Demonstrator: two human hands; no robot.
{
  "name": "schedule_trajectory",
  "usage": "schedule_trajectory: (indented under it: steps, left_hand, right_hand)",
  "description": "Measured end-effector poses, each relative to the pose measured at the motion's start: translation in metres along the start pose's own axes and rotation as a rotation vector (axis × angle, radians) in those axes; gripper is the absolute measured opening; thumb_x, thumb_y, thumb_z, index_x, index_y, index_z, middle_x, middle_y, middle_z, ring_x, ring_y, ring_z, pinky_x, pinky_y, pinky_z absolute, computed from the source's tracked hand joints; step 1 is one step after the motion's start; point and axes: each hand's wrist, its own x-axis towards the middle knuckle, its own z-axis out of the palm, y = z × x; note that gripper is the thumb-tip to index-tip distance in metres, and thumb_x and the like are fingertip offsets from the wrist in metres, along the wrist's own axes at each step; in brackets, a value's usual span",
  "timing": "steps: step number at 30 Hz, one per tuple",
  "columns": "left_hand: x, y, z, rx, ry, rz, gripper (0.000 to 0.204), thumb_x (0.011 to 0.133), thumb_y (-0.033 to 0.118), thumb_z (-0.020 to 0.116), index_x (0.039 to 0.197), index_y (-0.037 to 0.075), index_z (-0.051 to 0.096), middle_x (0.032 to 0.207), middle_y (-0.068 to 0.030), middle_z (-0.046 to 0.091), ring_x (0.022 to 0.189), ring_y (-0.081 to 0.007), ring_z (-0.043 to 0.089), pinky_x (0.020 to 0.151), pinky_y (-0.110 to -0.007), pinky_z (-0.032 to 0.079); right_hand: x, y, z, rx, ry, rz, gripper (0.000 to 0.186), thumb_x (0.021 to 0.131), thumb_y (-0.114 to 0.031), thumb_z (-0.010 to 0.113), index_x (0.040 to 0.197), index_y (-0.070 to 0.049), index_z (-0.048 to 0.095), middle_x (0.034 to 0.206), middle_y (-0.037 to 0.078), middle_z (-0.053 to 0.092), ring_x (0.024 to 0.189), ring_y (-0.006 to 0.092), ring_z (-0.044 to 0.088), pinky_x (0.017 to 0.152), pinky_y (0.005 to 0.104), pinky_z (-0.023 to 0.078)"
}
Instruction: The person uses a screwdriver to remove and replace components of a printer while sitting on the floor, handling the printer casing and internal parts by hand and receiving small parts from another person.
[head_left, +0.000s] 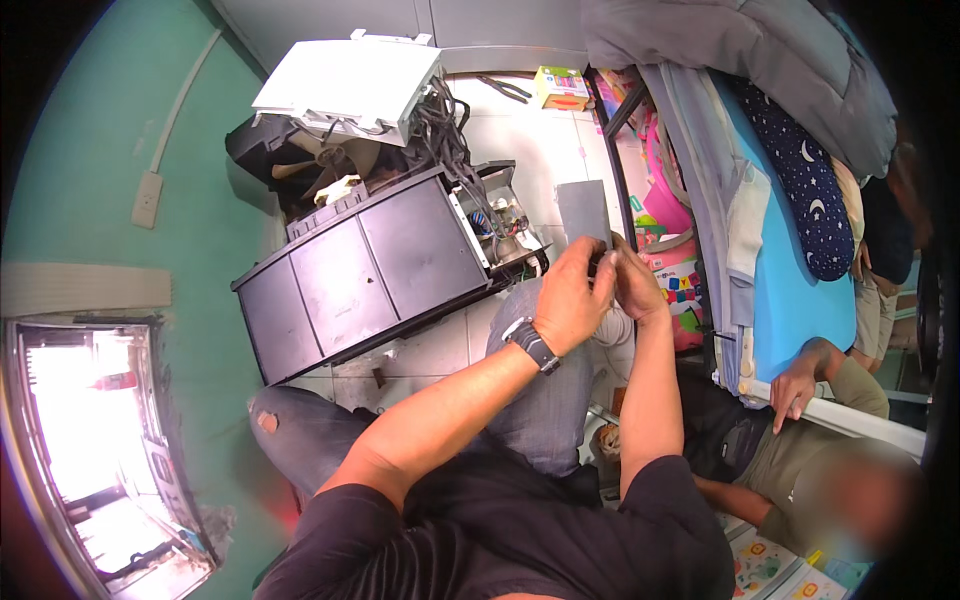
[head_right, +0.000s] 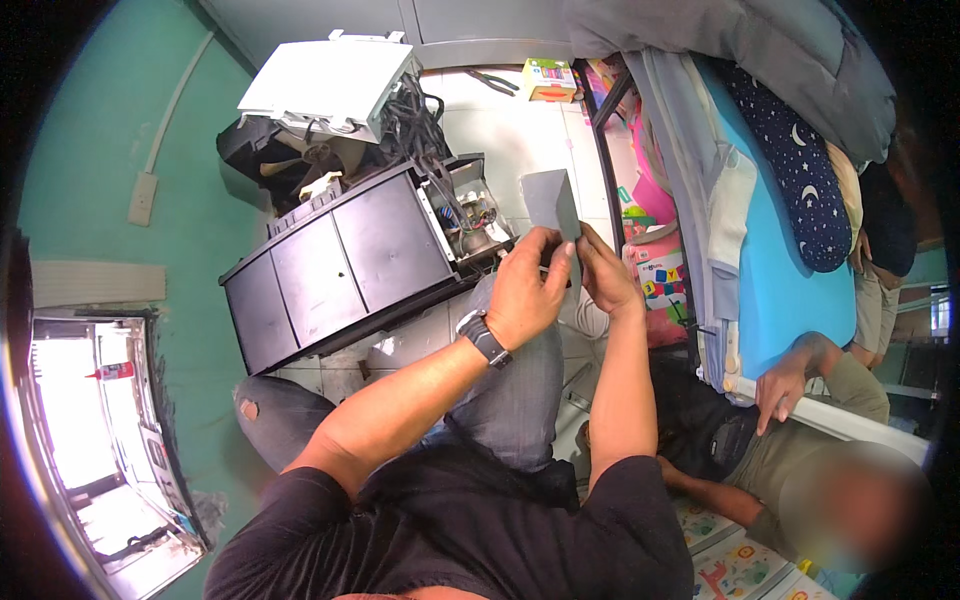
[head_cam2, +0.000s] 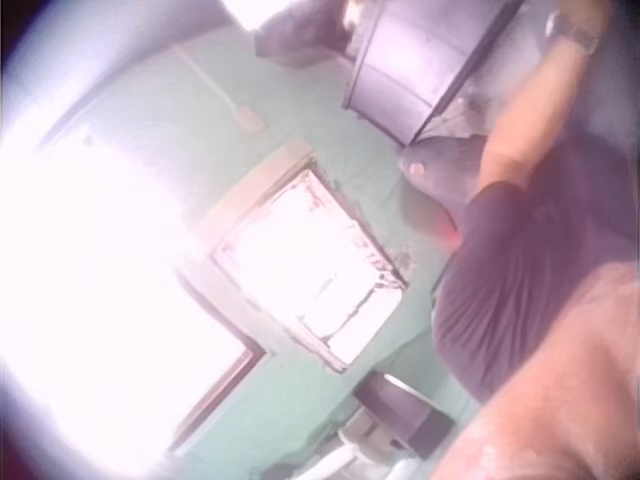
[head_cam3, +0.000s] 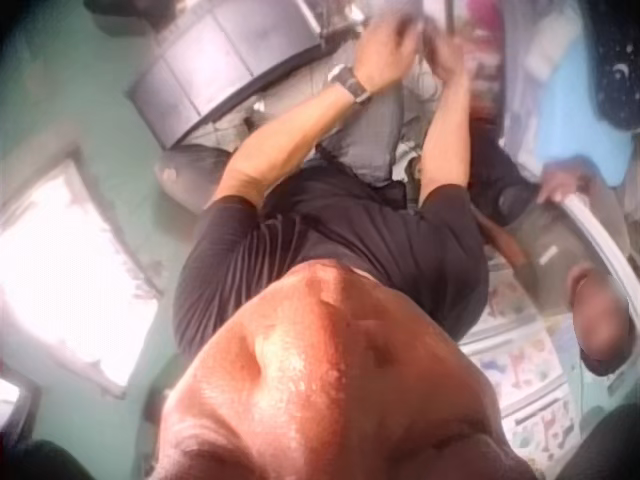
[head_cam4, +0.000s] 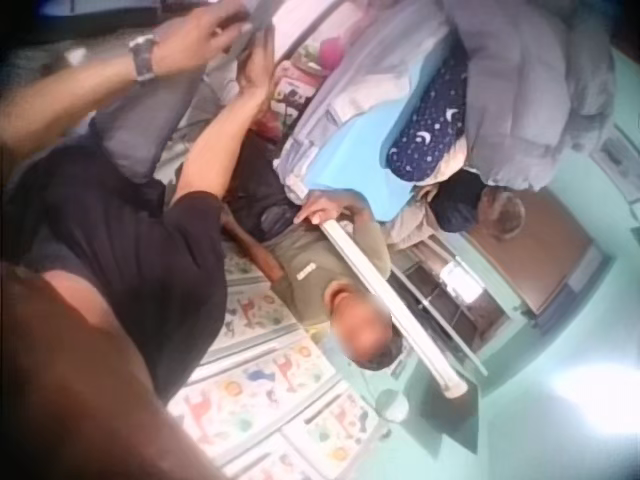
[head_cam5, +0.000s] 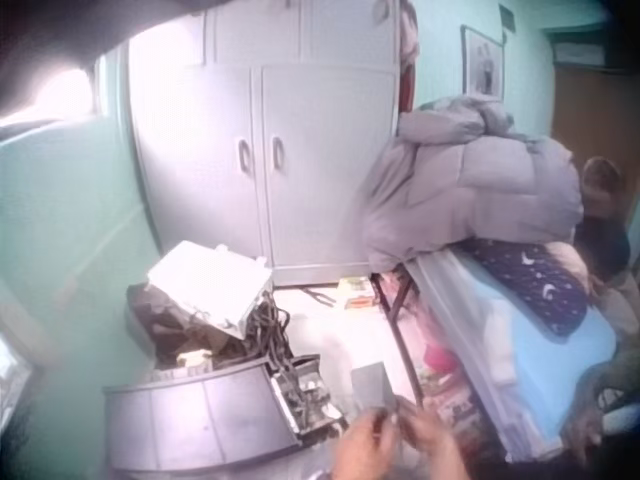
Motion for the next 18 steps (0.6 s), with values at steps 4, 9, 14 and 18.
schedule_trajectory:
  steps: [4, 9, 14, 18]
  left_hand:
    - [0.018, -0.012, 0.005, -0.024, 0.010, 0.064, 0.034, 0.101, 0.020, 0.064, 0.127, -0.003, 0.060, 0.114, -0.0225, 0.065, 0.099, -0.0342, 0.070, 0.083, -0.040, 0.057]
    - [0.027, -0.015, -0.010, -0.014, -0.039, 0.051, 0.047, 0.098, 0.016, 0.065, 0.139, -0.003, 0.052, 0.120, -0.0242, 0.062, 0.103, -0.0357, 0.070, 0.089, -0.041, 0.057]
    - [0.041, -0.033, -0.011, 0.152, 0.031, 0.064, 0.062, 0.095, 0.014, 0.067, 0.148, -0.008, 0.042, 0.128, -0.0292, 0.060, 0.106, -0.0360, 0.070, 0.092, -0.042, 0.056]
    - [0.051, -0.052, -0.015, 0.075, 0.069, -0.001, 0.071, 0.094, 0.013, 0.068, 0.152, -0.009, 0.034, 0.126, -0.0304, 0.063, 0.100, -0.0364, 0.072, 0.089, -0.043, 0.057]
  right_hand:
    - [0.020, 0.013, -0.009, 0.088, -0.033, -0.051, 0.054, 0.108, -0.039, 0.054, 0.151, -0.007, 0.044, 0.142, 0.008, 0.055, 0.130, 0.0207, 0.056, 0.110, 0.0370, 0.045]
    - [0.041, -0.004, 0.023, 0.072, -0.023, 0.032, 0.053, 0.110, -0.042, 0.049, 0.148, -0.005, 0.045, 0.137, 0.007, 0.055, 0.126, 0.0231, 0.056, 0.102, 0.0408, 0.051]
    - [0.066, 0.008, 0.008, 0.034, 0.037, 0.124, 0.057, 0.110, -0.043, 0.050, 0.151, -0.005, 0.042, 0.142, 0.008, 0.053, 0.129, 0.0217, 0.054, 0.104, 0.0389, 0.050]
    - [0.082, 0.008, 0.011, -0.039, -0.027, 0.160, 0.061, 0.108, -0.047, 0.052, 0.152, -0.007, 0.041, 0.142, 0.007, 0.055, 0.128, 0.0195, 0.055, 0.107, 0.0369, 0.046]
